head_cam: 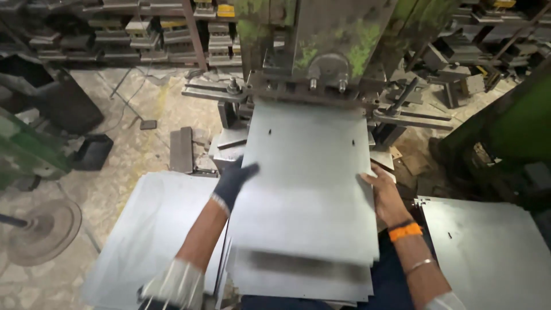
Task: Stamping and punching metal sheets using a hydraulic press machine.
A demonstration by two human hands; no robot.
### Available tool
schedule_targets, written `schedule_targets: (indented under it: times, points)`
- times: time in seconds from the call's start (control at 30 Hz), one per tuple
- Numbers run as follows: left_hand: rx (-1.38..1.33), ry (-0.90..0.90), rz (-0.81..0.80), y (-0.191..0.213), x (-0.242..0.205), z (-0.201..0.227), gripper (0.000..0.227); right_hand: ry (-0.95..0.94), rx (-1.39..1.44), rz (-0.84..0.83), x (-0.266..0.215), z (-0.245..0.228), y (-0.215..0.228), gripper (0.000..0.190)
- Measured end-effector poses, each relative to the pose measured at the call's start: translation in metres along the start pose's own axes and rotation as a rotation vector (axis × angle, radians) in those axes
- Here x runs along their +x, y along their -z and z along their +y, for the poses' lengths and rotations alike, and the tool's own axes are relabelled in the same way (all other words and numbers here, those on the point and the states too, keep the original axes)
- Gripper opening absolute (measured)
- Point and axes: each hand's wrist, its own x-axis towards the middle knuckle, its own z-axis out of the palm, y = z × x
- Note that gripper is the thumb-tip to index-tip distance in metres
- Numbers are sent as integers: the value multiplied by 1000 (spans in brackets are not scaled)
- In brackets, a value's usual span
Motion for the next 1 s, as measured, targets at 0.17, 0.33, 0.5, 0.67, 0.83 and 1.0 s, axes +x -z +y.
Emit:
schedule_targets:
  times: [0.17,0.33,0.5,0.67,0.83,1.0]
  points:
    - [-479,128,26,-2,-20,-82,65,46,-134,7,-4,42,21,17]
    - [-310,99,67,-9,-28,-77,54,22,-329,31,-2,55,31,20]
    - [234,61,578,6,-13,-32,30,482,-1618,451,16,40,28,31]
    - [291,-87,707,31,7,-61,18,526,-1408,146,10,20,-73,24]
    - [664,-524,982,75,18,-131,33,488,-1114,-340,-37,45,-217,21]
    - [1005,-348,896,151,-7,-221,72,746,-1089,-800,-46,103,-290,31]
